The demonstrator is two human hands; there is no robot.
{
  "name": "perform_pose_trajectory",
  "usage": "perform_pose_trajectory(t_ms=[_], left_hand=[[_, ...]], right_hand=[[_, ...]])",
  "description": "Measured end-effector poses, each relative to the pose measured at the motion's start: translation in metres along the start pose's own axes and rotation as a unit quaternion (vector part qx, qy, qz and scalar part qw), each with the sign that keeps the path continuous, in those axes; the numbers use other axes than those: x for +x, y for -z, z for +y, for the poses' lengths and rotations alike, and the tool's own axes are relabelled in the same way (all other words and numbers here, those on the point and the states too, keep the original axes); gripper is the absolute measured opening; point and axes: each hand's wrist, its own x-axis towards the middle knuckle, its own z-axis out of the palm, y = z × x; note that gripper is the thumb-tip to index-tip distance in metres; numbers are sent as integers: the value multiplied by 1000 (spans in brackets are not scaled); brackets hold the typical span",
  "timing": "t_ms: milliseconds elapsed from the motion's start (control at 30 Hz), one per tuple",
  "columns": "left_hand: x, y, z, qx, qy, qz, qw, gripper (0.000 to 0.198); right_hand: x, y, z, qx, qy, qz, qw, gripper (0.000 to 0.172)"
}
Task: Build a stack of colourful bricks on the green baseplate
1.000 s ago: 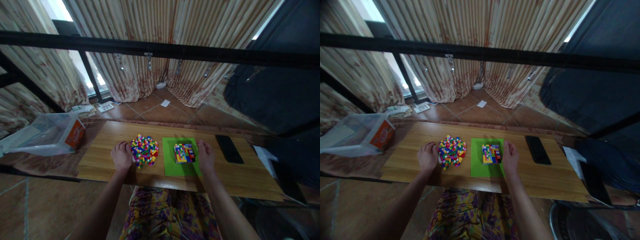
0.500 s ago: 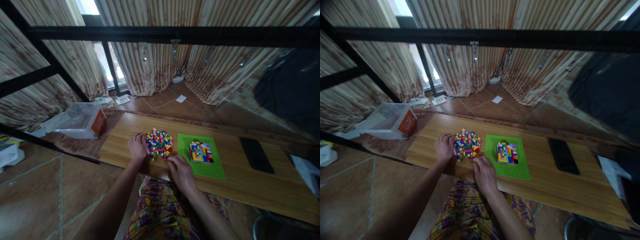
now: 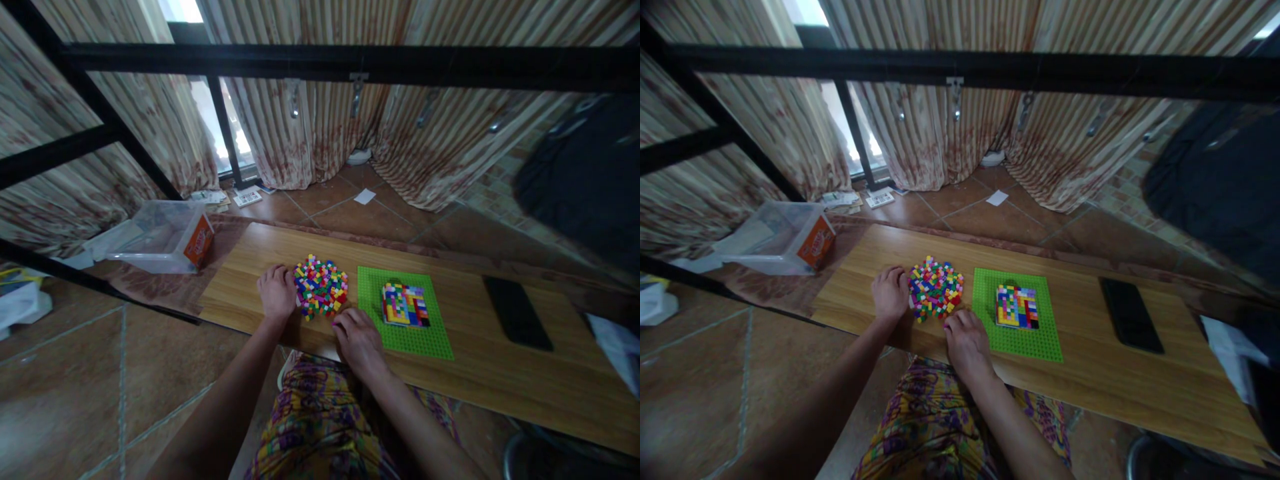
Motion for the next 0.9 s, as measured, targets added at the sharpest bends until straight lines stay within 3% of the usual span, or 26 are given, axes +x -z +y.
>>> perform_pose_trajectory(t_ms=[167,500,667,900], left_hand=[[0,1,1,3,-2,-2,1000,31],[0,0,-1,14,-7,-3,1000,32],[0,-1,-1,24,-2,-8,1000,31],[1,0,0,28,1,-11,1000,31]], right_hand=[[-3,5,-1,-26,4,-26,999,14],[-4,-11,1,-57,-6,-36,998,25],[-9,-15,2,-54,-17,-12,998,23],[6,-12,4,43,-42,70,996,27]])
